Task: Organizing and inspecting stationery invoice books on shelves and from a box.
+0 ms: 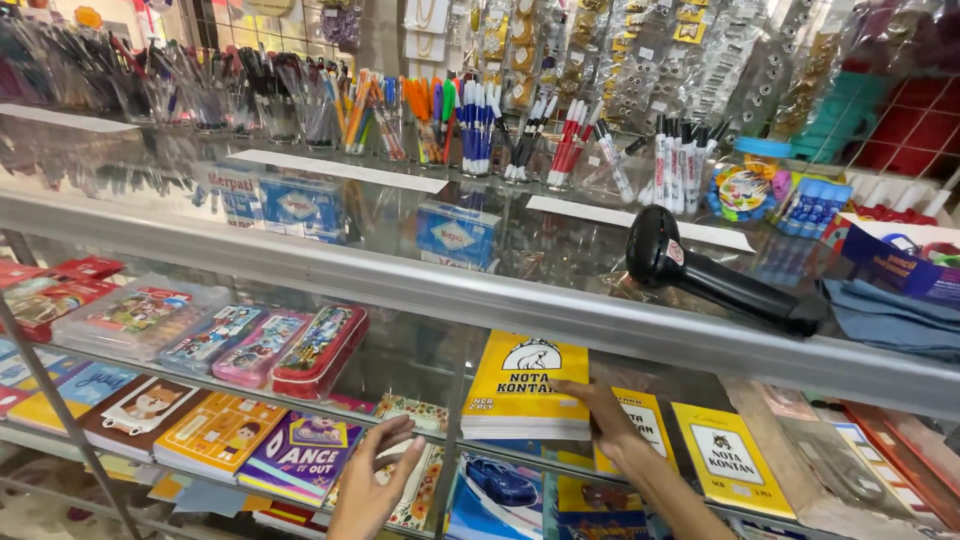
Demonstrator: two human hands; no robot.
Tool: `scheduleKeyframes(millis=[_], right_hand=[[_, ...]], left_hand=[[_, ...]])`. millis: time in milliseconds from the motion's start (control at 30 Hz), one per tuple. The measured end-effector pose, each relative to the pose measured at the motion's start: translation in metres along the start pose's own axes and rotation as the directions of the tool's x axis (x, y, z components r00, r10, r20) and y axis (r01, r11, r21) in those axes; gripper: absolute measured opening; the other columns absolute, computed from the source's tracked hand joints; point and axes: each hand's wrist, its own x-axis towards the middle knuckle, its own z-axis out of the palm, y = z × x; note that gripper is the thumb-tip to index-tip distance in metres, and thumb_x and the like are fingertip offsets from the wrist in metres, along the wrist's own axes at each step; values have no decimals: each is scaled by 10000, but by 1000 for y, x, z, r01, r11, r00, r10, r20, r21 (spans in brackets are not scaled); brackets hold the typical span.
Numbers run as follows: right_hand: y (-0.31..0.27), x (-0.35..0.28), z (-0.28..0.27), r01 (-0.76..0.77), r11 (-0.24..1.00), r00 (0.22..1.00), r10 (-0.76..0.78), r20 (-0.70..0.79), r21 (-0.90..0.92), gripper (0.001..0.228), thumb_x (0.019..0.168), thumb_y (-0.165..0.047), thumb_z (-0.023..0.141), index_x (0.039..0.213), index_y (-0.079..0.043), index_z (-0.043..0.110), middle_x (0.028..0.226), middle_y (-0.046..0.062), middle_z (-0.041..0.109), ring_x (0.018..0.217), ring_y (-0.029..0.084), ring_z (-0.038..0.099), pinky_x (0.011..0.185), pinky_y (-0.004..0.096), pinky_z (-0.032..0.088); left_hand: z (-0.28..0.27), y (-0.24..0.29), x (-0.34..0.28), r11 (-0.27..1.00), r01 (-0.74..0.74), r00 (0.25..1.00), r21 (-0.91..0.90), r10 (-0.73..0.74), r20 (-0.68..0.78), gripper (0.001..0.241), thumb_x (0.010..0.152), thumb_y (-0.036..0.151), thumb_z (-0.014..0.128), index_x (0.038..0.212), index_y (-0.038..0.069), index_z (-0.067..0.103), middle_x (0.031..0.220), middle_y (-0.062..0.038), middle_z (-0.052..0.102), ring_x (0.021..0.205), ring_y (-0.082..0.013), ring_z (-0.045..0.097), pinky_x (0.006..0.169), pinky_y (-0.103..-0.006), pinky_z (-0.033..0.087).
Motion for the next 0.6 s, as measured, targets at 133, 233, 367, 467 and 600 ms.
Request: scheduleKeyframes(millis=[133, 233, 367, 467, 600], right_hand=[[11, 7, 9, 20, 999, 999, -21, 29, 30, 472, 752, -200, 800, 1159, 18, 703, 1055, 166, 785, 913, 237, 766, 802, 365, 625], [18, 4, 17, -2, 1000, 1000, 1, 15, 27, 476, 743, -217, 808, 1130, 41, 708, 988, 157, 794, 832, 239, 765, 733, 366, 611], [38, 18, 2, -16, 995, 1000, 15, -8, -102, 496, 773, -294, 809, 1114, 56, 722, 926, 187, 755, 708, 238, 672, 591, 335, 485], [48, 25, -2, -66, 978, 997, 55, -61, -198, 591, 791, -356, 813, 1142, 100, 680, 965, 251, 736, 740, 256, 676, 603, 311, 495], [51, 32, -6, -95, 966, 994, 79, -75, -239, 731, 769, -401, 816, 1233, 103, 562, 1091, 283, 726, 990, 314, 708, 838, 377, 530]], left_hand=[[10, -33, 31, 969, 74, 993, -234, -50, 107, 663, 994, 500, 449, 1394, -14, 570, 1390, -190, 668, 1308, -268, 643, 1088, -375, 472], [27, -67, 72, 874, 165, 975, -457, -74, 211, 813, 1001, 589, 374, 1419, -94, 514, 1448, -264, 603, 1368, -332, 589, 1162, -401, 431], [55, -81, 111, 807, 292, 925, -513, -101, 366, 876, 972, 626, 387, 1479, -88, 416, 1542, -266, 484, 1449, -335, 484, 1212, -407, 352], [65, -57, 115, 858, 319, 864, -402, -89, 496, 969, 973, 710, 250, 1550, -67, 293, 1624, -257, 335, 1523, -329, 353, 1253, -415, 243], [65, -19, 102, 877, 400, 783, -266, -177, 596, 1014, 902, 779, 137, 1615, 58, 128, 1693, -150, 133, 1576, -269, 117, 1265, -424, 103]])
